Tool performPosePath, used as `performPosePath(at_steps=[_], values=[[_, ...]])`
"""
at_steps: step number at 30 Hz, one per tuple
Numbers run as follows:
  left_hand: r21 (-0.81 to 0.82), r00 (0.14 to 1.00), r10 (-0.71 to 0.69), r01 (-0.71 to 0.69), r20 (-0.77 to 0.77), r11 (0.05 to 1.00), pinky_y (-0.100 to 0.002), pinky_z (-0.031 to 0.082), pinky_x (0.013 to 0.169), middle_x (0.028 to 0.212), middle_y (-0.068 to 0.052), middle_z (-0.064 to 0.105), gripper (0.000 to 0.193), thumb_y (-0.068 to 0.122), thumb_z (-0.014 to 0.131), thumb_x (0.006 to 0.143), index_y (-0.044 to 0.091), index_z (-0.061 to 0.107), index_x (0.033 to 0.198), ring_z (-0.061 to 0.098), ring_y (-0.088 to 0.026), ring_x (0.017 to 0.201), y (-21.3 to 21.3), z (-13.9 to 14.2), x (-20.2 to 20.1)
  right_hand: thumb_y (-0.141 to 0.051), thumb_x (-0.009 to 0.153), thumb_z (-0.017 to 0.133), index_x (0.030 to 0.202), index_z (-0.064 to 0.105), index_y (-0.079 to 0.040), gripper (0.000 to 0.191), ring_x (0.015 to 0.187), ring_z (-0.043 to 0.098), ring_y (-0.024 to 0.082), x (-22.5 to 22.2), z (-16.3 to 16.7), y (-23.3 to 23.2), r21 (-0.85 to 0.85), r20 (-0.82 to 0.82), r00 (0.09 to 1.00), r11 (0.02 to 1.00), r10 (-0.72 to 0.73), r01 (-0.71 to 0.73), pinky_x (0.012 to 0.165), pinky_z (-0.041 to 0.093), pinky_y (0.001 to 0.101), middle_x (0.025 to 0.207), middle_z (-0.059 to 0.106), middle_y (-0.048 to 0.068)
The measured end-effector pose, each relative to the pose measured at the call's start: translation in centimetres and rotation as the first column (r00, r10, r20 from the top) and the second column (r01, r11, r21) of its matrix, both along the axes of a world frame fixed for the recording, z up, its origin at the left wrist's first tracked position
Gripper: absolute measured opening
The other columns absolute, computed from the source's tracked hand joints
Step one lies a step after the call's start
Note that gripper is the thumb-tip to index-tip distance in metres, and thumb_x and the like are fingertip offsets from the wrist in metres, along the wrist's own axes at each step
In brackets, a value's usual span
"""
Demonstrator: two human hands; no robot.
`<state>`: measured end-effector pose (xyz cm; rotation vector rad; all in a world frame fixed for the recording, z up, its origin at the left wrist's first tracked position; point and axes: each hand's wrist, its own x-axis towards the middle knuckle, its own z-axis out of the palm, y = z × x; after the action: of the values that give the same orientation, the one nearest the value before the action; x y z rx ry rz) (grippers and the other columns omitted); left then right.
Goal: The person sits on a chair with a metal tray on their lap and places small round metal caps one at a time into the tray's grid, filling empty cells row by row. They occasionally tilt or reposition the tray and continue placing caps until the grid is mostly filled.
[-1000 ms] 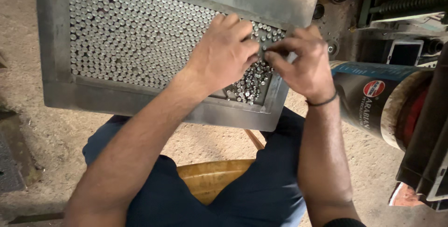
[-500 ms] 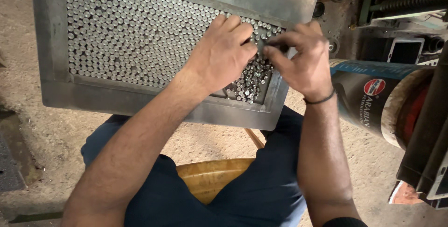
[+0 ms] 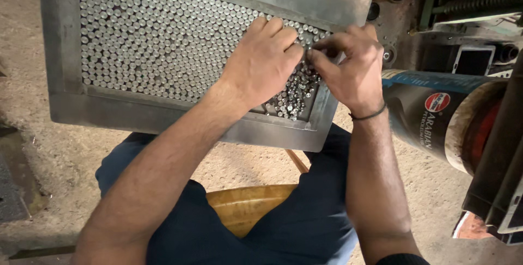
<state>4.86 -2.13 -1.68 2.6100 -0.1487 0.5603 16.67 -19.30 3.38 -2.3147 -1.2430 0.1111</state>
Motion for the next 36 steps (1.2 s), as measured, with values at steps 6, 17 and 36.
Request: performPosePath(at_steps=[6,17,36], values=[[-0.036,0.996,0.034,-0.031,0.083,0.999,-0.042,0.044,0.094,0.097,-0.005,0.058,0.005,0.013,0.071,0.089,0.008,0.071,0.090,0.054,-0.024,0.100,0.0,-0.2,0.1,-0.010,0.088,0.085,0.103,0.082,-0.007,0.015,0.092,0.056,0.029,-0.4,0.2,0.5,0.028,0.031,0.999,0.999,0.032,-0.033,0.081,0.047,0.0407,0.093,0.067,0.010],[0.049,0.997,0.006,-0.009,0.071,0.999,-0.041,0.044,0.095,0.098,-0.005,0.059,0.008,0.017,0.068,0.086,0.011,0.071,0.084,0.054,-0.025,0.102,-0.3,0.3,0.1,-0.014,0.093,0.083,0.099,0.079,-0.008,0.011,0.081,0.061,0.021,0.3,-1.3,0.0,0.052,-0.053,0.991,0.991,-0.121,0.124,0.075,0.049,0.0379,0.092,0.072,0.006],[-0.024,0.996,0.072,-0.071,0.059,0.997,-0.043,0.043,0.093,0.097,-0.005,0.058,0.006,0.014,0.069,0.089,0.010,0.071,0.093,0.054,-0.025,0.101,-0.2,-0.6,0.1,-0.011,0.091,0.079,0.096,0.077,-0.005,0.007,0.090,0.059,0.033,0.0,0.7,-0.4,-0.062,0.032,0.991,0.990,0.129,-0.126,0.087,0.046,0.0442,0.090,0.069,0.011]])
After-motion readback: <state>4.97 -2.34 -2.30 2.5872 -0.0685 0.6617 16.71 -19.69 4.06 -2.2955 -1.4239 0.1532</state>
